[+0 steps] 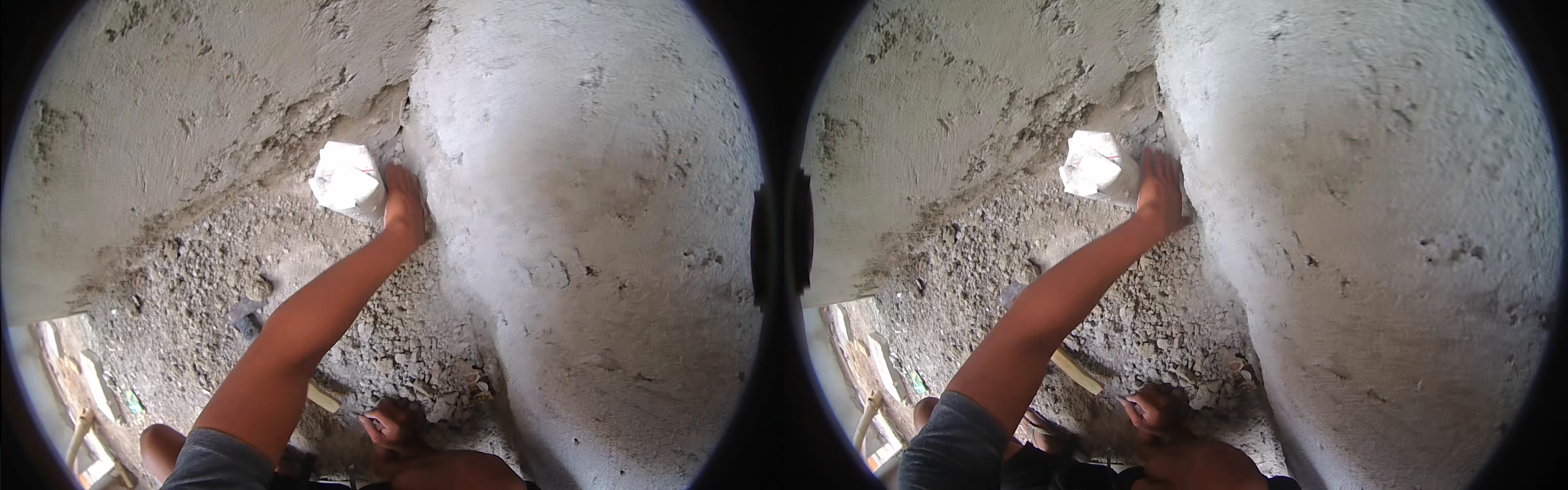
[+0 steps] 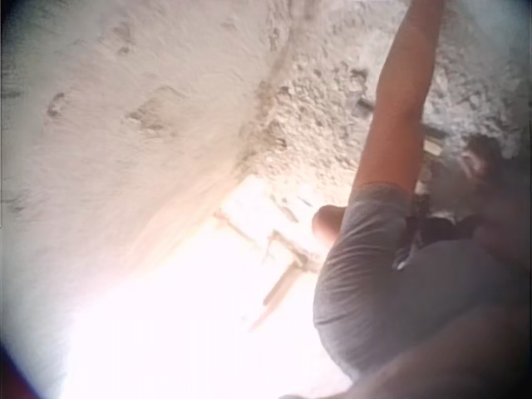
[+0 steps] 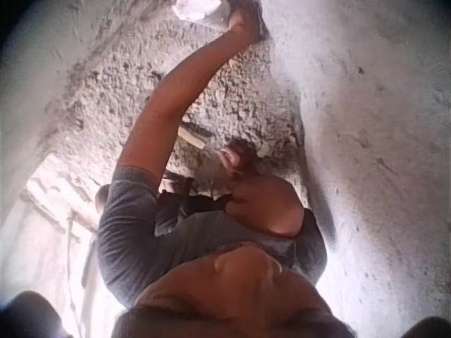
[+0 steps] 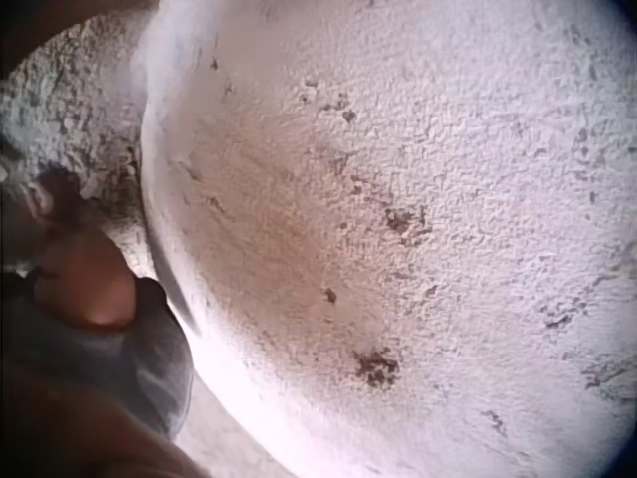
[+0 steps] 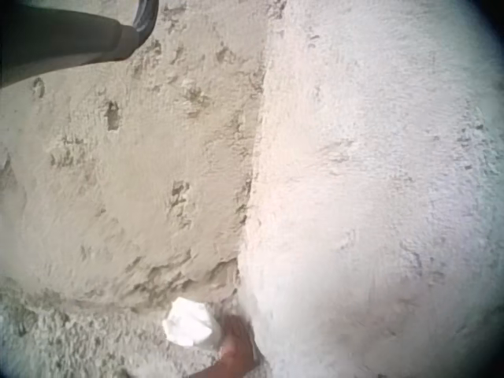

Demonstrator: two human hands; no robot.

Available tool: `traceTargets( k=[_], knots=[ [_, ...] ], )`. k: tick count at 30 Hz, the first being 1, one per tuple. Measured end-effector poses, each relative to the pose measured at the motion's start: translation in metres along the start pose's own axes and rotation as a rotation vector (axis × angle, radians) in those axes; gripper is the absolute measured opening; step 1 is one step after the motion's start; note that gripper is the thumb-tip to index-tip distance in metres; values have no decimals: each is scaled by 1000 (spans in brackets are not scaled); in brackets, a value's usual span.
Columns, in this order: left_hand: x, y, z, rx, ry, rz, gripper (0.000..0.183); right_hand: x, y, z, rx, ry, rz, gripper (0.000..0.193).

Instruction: The person patches a hole in a concrete wall by hammering at the edge, placing a piece of white material into the opening, and smoothing debris and substrate around it by hand.

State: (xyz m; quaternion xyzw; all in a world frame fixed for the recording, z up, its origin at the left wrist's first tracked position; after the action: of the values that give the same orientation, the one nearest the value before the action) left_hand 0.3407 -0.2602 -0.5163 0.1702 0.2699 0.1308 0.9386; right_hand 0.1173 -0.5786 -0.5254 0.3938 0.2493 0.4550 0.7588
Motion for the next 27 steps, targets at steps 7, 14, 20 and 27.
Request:
traceTargets(
  k=[7,14,20,27],
  knots=[
    [-9,-24,-39,-355,17,-30,89,-3,-2,-8,11,-68,29,15],
    [-89,-47,-54,-728,-37,-255,69,-4,-5,-7,135,-53,26,15],
    [-44,-26,-23,-224,-188,-130,49,-6,-8,-9,146,-44,28,16],
    [14,-14,-32,95,-185,156,56,-1,-2,-3,48,-11,18,16]
  ],
)
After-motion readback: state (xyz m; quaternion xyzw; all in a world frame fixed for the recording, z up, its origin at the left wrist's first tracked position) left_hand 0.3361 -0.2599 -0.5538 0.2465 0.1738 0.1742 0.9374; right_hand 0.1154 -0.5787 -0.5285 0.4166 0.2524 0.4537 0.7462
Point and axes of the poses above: each hand's wrist, its own x-axis towards the middle knuckle, its own z-axis out of the back of the hand, y = z × x, the point moved 1 cm from there along x, towards the middle knuckle, and after that the axes turned 8 degrees about x, right-handed, at the moved point
